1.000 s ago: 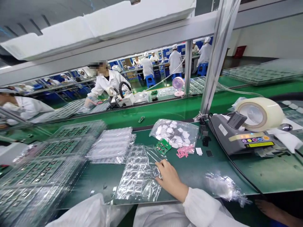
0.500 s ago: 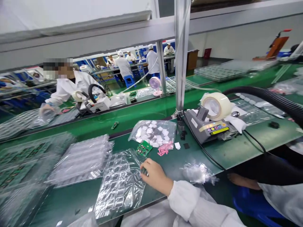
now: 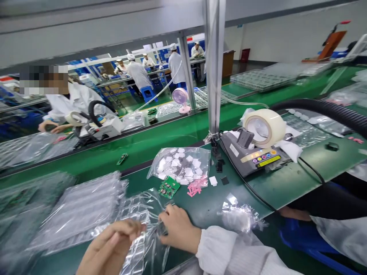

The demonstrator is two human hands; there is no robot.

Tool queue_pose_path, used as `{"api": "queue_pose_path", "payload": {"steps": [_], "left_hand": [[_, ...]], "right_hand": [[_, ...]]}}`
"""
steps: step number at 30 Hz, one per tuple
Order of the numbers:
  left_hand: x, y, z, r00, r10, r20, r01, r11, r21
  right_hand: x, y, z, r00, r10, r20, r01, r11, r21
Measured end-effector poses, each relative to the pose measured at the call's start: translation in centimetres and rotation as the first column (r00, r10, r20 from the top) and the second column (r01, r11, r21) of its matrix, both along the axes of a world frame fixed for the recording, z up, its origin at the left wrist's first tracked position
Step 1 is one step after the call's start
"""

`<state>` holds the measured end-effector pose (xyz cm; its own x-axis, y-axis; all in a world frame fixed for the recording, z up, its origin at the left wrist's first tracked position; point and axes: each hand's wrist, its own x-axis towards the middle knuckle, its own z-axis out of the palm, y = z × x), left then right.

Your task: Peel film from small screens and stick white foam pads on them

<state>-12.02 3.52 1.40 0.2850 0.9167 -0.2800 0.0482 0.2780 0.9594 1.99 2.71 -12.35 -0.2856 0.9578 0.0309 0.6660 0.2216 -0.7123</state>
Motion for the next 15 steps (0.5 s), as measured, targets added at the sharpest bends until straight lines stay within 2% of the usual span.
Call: {"api": "queue_pose_path", "payload": {"steps": [3, 5, 8, 11, 13, 15], "left_hand": [[0.3, 1.9, -2.5, 0.974, 0.185, -0.128, -0.209, 0.954, -0.216], [0.3, 2.9, -4.0, 0.963, 0.225, -0.148, -0.261, 0.917, -0.301], [0.6, 3.2, -5.3, 0.963, 0.218, -0.158, -0.260, 0.906, -0.335], [1.5, 2.7, -5.7, 0.986, 0.086, -0.143, -0.134, 0.921, -0.367], [2.4, 2.2, -5.7, 0.992, -0.074, -0.099, 0.032, 0.928, -0.370], [3.5, 1.9, -5.7, 0.965, -0.258, -0.043, 0.227, 0.909, -0.351]], "right_hand": [[0.0, 0.4, 0.2, 0.995, -0.075, -0.063, 0.076, 0.997, 0.016], [0.2, 0.5, 0.5, 0.985, -0.133, -0.112, 0.137, 0.990, 0.032], [0.9, 0.5, 1.3, 0.961, -0.204, -0.185, 0.219, 0.974, 0.064], [2.1, -0.2, 2.7, 0.945, -0.227, -0.233, 0.259, 0.959, 0.115], [3.0, -1.1, 3.9, 0.953, -0.203, -0.225, 0.251, 0.945, 0.208], [4.0, -2.2, 5.0, 0.967, -0.187, -0.172, 0.233, 0.922, 0.310]]}}
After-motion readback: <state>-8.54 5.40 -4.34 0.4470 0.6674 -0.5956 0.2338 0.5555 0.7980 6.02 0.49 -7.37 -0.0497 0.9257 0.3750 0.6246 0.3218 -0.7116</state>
